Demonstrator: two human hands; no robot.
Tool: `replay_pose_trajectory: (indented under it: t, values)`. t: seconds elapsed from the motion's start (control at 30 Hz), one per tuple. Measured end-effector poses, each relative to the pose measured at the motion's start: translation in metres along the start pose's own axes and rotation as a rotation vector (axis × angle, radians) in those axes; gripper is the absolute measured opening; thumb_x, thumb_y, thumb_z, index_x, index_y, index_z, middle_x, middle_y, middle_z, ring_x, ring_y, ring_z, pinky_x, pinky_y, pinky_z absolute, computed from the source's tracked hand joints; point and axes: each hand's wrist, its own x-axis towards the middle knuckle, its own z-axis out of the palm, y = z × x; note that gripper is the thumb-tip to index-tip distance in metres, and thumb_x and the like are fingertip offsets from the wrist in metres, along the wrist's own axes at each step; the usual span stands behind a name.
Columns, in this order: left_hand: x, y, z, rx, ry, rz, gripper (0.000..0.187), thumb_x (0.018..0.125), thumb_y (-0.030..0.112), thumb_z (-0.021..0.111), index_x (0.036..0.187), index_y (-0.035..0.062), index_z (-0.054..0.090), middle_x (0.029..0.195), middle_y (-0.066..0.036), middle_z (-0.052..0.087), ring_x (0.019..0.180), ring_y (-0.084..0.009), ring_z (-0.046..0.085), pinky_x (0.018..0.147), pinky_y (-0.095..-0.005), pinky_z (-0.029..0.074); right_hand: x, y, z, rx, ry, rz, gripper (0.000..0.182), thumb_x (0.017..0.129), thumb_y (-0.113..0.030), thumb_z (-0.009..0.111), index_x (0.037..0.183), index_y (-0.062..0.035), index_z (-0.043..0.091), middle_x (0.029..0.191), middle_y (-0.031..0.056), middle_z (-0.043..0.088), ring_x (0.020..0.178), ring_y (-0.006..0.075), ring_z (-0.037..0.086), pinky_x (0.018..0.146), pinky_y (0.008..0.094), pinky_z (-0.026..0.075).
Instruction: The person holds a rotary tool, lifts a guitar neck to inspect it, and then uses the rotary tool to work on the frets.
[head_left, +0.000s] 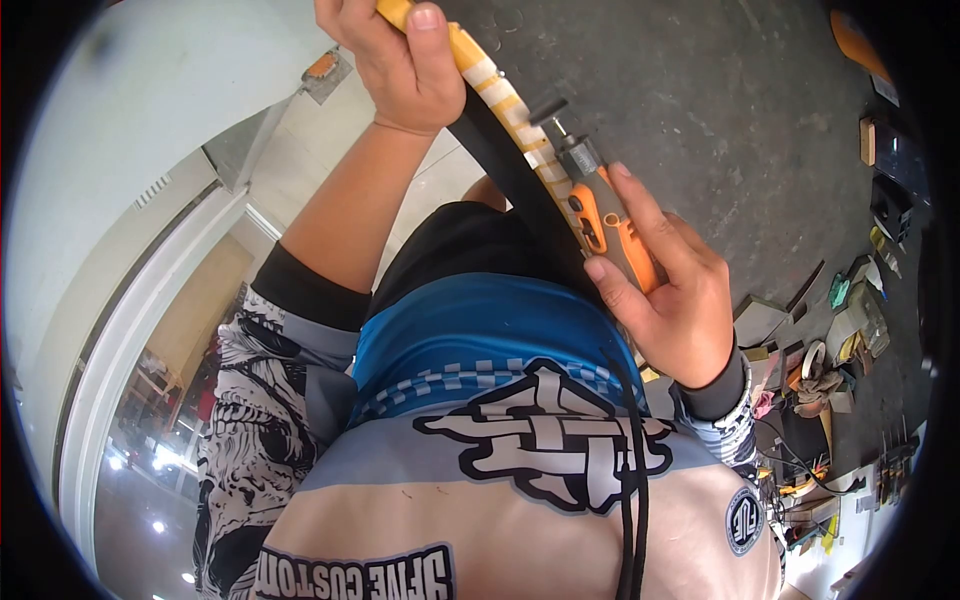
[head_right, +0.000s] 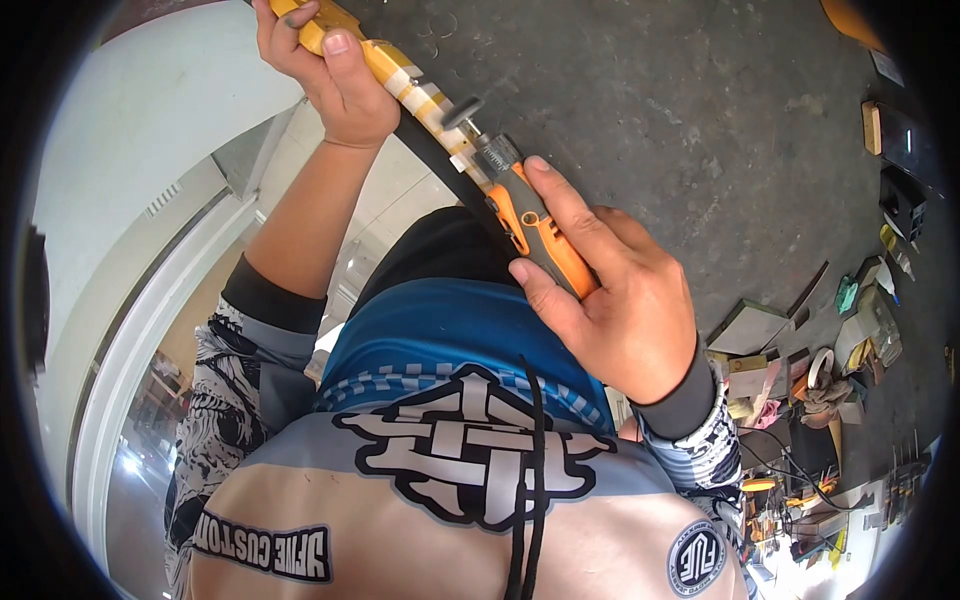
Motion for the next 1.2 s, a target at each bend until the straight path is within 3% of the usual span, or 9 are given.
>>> replay_pose_trajectory:
  t: [0.57,0.67,0.77,0.87,0.9,1.0,1.2]
  values:
    - [0.004,0.011,-0.003,0.018,-0.016,-0.051,0.043,0.103,0.021,0.034,0.134,-0.0078,0.037,0.154,-0.038,0.023,0.143,-0.0459,0.028,0.117,-0.052,0.02,-0.001,0.0,0.0,0.014,0.004,-0.003,0.071,0.081,-0.02,0.082,0.147,-0.0193,0.056,0.089,0.0139,0.07,0.076,0.0278,0.07,0.071,0.0383,0.059]
    - [-0.002,-0.002,0.001,0.004,0.003,0.016,0.043,0.103,0.021,0.034,0.134,-0.0078,0.037,0.154,-0.038,0.023,0.144,-0.0457,0.027,0.117,-0.0521,0.02,0.0,0.0,-0.003,0.022,-0.012,-0.004,0.07,0.082,-0.018,0.082,0.147,-0.0156,0.056,0.094,0.0152,0.072,0.078,0.0287,0.071,0.075,0.0372,0.058]
    - [0.004,0.011,-0.001,-0.003,-0.006,-0.035,0.043,0.103,0.021,0.034,0.134,-0.008,0.037,0.154,-0.038,0.023,0.143,-0.0454,0.028,0.117,-0.0522,0.02,-0.001,0.006,-0.008,0.067,0.103,0.024,0.068,0.084,-0.016,0.081,0.147,-0.0107,0.055,0.1,0.0164,0.074,0.084,0.0248,0.073,0.081,0.0341,0.057]
    - [0.003,0.01,-0.001,-0.019,-0.009,-0.043,0.043,0.104,0.022,0.034,0.134,-0.0082,0.037,0.154,-0.038,0.023,0.142,-0.0447,0.029,0.117,-0.052,0.02,-0.004,0.012,-0.02,0.101,0.155,0.217,0.066,0.087,-0.015,0.078,0.148,-0.0073,0.054,0.102,0.0173,0.074,0.089,0.0197,0.072,0.083,0.0315,0.054]
    - [0.002,0.006,0.0,-0.016,-0.004,-0.014,0.044,0.104,0.022,0.034,0.135,-0.0082,0.036,0.154,-0.038,0.023,0.141,-0.0444,0.029,0.117,-0.0518,0.02,-0.005,0.017,-0.02,0.088,0.2,0.173,0.065,0.088,-0.015,0.077,0.148,-0.0078,0.053,0.099,0.0169,0.074,0.09,0.0169,0.071,0.083,0.0307,0.054]
    - [-0.002,-0.003,0.0,-0.012,-0.001,0.035,0.045,0.104,0.023,0.034,0.136,-0.0084,0.035,0.154,-0.038,0.023,0.14,-0.0436,0.03,0.117,-0.0511,0.02,-0.01,0.017,-0.021,0.106,0.184,0.243,0.064,0.088,-0.015,0.077,0.147,-0.0083,0.055,0.099,0.0175,0.074,0.088,0.019,0.071,0.083,0.0312,0.054]
    - [0.001,0.007,-0.001,-0.016,-0.017,-0.035,0.048,0.103,0.023,0.034,0.139,-0.0092,0.031,0.154,-0.036,0.023,0.139,-0.0424,0.031,0.118,-0.0496,0.02,-0.02,0.01,-0.016,0.006,0.148,0.177,0.066,0.084,-0.016,0.08,0.146,-0.0101,0.057,0.097,0.0187,0.073,0.085,0.0257,0.072,0.081,0.0333,0.055]
